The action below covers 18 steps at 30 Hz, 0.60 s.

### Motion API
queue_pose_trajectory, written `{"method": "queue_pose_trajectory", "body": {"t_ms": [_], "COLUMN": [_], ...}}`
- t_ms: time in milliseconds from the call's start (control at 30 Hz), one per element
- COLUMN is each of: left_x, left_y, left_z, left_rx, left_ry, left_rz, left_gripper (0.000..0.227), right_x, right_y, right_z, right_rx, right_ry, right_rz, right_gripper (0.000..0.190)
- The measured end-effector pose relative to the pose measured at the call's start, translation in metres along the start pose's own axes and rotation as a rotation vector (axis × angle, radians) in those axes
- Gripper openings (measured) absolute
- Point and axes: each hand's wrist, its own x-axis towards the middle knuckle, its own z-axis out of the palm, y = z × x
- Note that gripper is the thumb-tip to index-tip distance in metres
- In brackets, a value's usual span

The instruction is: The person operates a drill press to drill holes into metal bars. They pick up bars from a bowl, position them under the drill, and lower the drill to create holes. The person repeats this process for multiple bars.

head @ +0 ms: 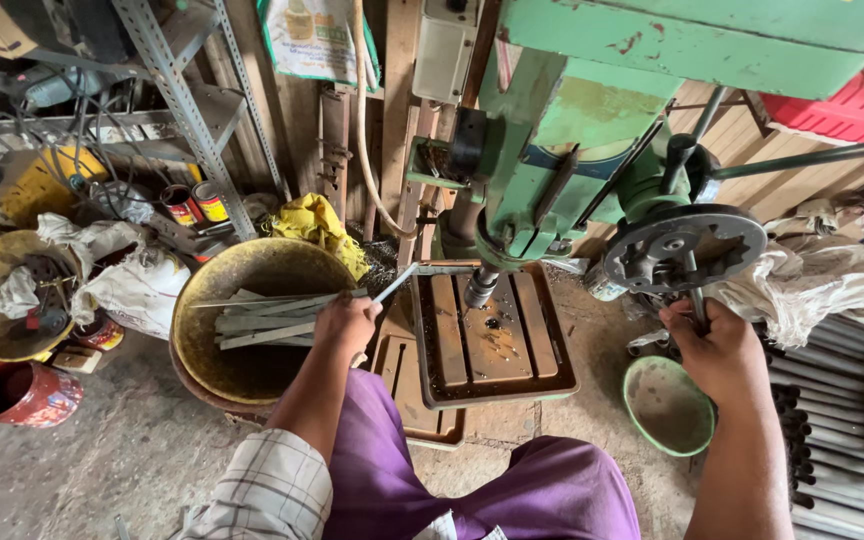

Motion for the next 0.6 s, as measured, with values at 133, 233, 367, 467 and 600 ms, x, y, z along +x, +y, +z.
{"method": "queue_pose_trajectory", "body": {"t_ms": [133,233,367,467,600], "left_x": [0.006,0.015,0.010,0.011,0.012], "left_y": [-0.001,-0.009,-0.003,0.003,-0.004], "left_z": [0.011,0.026,0.019,-0.007,-0.055], "left_rx": [-0.376,-0.904,-0.758,-0.414,-0.123], "left_ry": [-0.149,-0.380,-0.167,-0.105,0.123], "left_rz": [-0.004,0.172,0.270,0.272,0.621], "left_gripper": [0.034,0.036,0.028,0.020,0.025], "right_x": [-0.002,-0.003,-0.001,-0.004,0.000], "right_y": [-0.009,-0.008,-0.006,-0.014,-0.039], "right_z": [-0.002,0.000,0.000,-0.011,-0.045], "right_rx": [0.002,0.033,0.145,0.036,-0.056], "right_ry": [-0.005,-0.011,-0.075,-0.035,-0.047], "right_rz": [0.028,0.039,0.126,0.081,0.272], "right_gripper": [0.023,0.023,0.026,0.032,0.043]}}
